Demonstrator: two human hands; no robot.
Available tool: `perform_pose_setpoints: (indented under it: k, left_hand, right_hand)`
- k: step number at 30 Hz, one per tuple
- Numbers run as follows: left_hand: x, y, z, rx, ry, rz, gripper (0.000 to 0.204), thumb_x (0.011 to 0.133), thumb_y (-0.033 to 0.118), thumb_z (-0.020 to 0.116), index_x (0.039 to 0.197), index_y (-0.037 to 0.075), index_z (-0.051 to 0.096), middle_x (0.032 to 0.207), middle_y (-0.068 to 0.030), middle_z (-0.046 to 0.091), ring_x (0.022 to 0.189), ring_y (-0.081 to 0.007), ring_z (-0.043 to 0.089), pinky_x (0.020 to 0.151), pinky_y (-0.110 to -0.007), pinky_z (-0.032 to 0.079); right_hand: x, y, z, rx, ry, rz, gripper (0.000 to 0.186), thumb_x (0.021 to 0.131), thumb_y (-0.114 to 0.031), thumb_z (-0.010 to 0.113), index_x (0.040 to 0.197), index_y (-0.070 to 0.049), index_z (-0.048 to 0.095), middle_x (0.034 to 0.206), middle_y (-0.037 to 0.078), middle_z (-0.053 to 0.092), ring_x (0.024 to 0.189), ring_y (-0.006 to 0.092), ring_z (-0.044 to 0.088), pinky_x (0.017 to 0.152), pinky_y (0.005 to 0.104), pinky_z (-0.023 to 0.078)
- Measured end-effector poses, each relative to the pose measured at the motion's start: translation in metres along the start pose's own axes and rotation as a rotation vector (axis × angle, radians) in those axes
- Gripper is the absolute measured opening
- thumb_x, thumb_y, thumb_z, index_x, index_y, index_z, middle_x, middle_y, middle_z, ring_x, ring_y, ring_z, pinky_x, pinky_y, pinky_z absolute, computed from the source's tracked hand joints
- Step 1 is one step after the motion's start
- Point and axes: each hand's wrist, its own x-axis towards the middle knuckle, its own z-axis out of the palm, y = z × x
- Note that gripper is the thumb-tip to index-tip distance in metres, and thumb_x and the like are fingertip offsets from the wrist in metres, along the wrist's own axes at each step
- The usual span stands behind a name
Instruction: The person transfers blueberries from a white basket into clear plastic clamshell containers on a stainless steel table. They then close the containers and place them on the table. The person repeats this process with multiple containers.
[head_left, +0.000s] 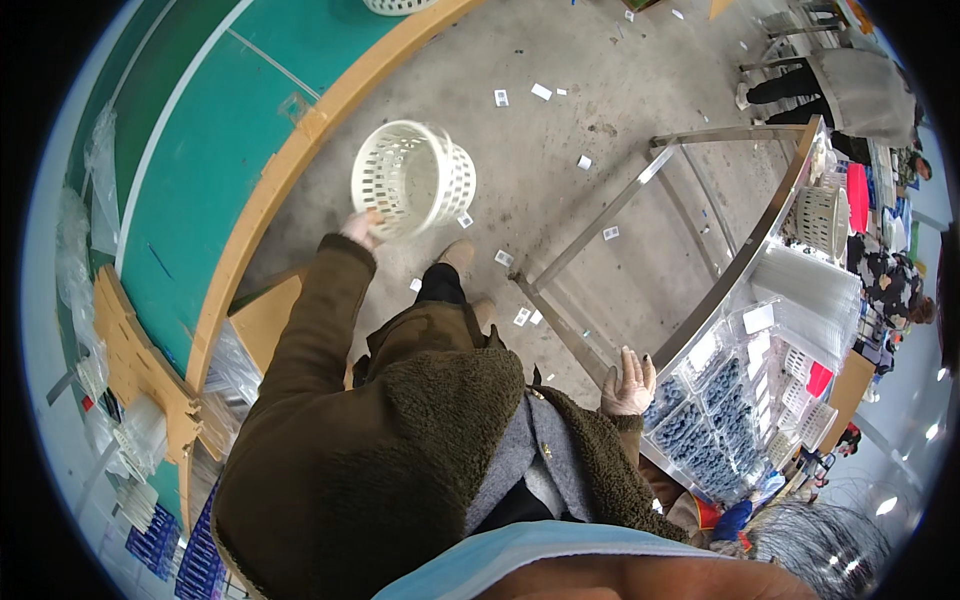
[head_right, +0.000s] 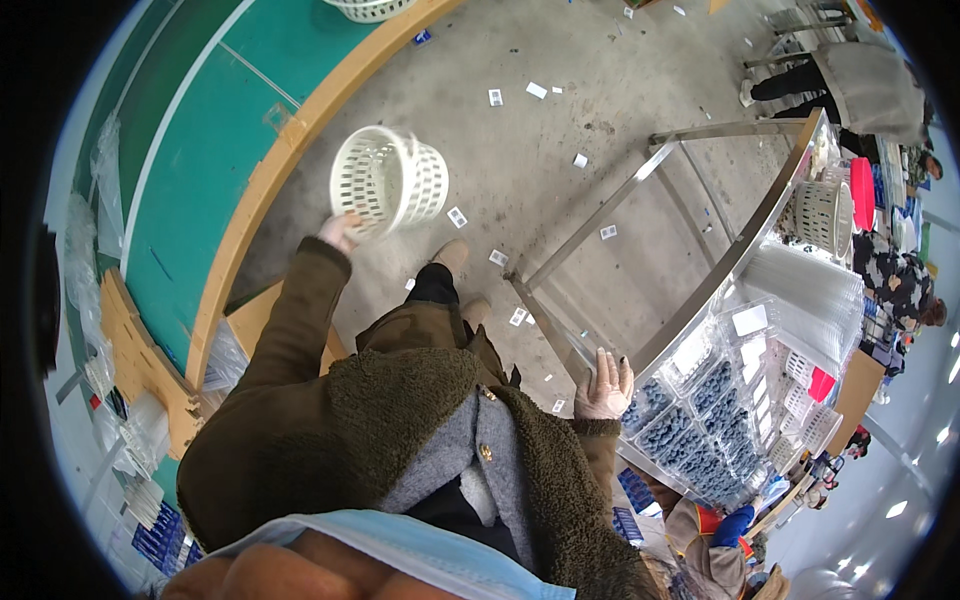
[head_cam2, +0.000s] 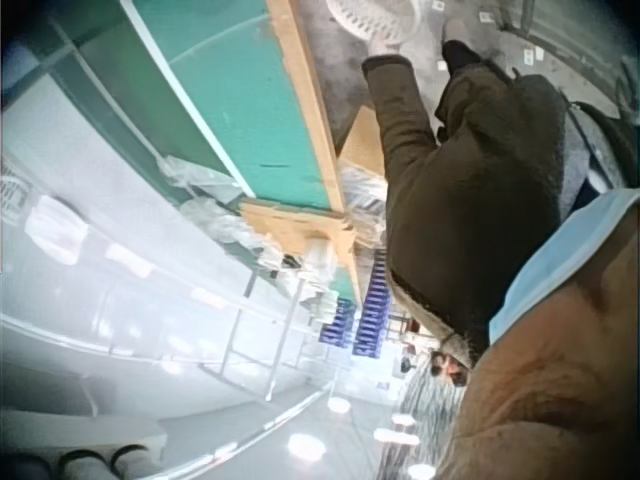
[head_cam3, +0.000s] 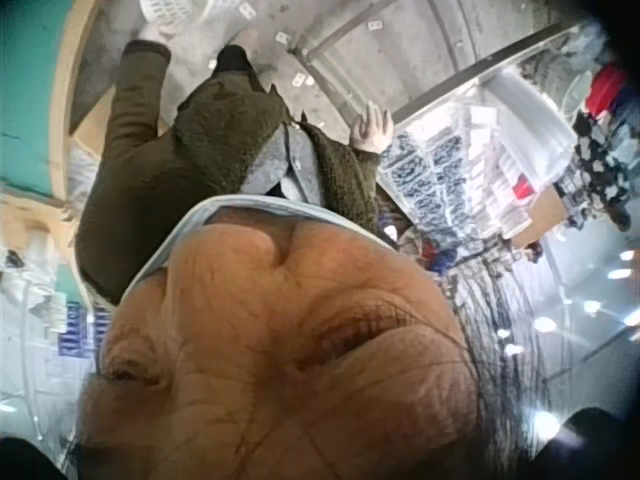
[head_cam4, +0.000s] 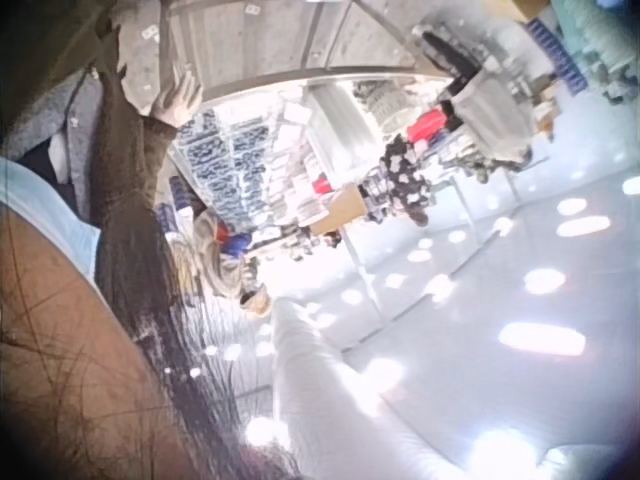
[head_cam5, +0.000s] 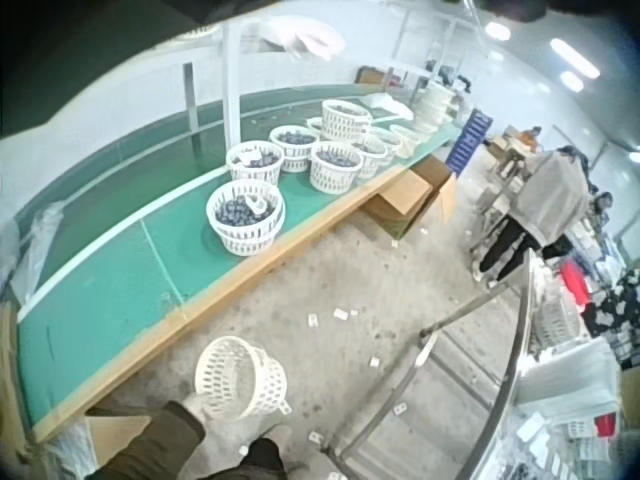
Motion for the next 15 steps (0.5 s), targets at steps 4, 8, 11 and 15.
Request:
perform_pose_setpoints:
  k: [4,8,11,15]
  left_hand:
    - [0.087,-0.017,0.01,0.031,0.15,-0.067,0.034,0.082,0.0,0.045,0.116,-0.004,0.044,0.108,-0.0187,0.055,0.095,-0.0303,0.058,0.073,-0.037,0.056]
    - [0.159,-0.018,0.005,0.248,0.3,0.066,0.033,0.084,0.001,0.045,0.116,-0.005,0.042,0.11,-0.0208,0.053,0.096,-0.0316,0.057,0.075,-0.038,0.056]
    - [0.189,-0.043,-0.02,0.1,0.358,0.028,0.033,0.085,0.001,0.044,0.117,-0.006,0.04,0.111,-0.0219,0.051,0.095,-0.0326,0.057,0.073,-0.038,0.057]
    - [0.201,-0.096,-0.045,-0.092,0.435,-0.208,0.034,0.088,0.011,0.044,0.117,-0.007,0.039,0.11,-0.0242,0.051,0.092,-0.0329,0.058,0.073,-0.035,0.057]
  right_hand:
    - [0.005,-0.003,-0.006,-0.015,-0.011,-0.05,0.044,0.071,-0.01,0.061,0.115,-0.013,0.057,0.102,0.007,0.062,0.102,0.0303,0.054,0.095,0.0482,0.035]
    - [0.01,-0.008,-0.01,-0.082,-0.075,-0.036,0.044,0.07,-0.008,0.061,0.114,-0.011,0.057,0.101,0.007,0.063,0.097,0.0253,0.056,0.095,0.0458,0.035]
    - [0.011,-0.009,-0.01,-0.113,-0.132,-0.03,0.046,0.069,-0.007,0.062,0.115,-0.009,0.056,0.101,0.006,0.062,0.097,0.0232,0.056,0.098,0.045,0.031]
    - [0.01,-0.008,-0.01,-0.08,-0.107,-0.049,0.046,0.069,-0.008,0.065,0.115,-0.009,0.056,0.104,0.007,0.061,0.098,0.0234,0.056,0.099,0.0469,0.03]
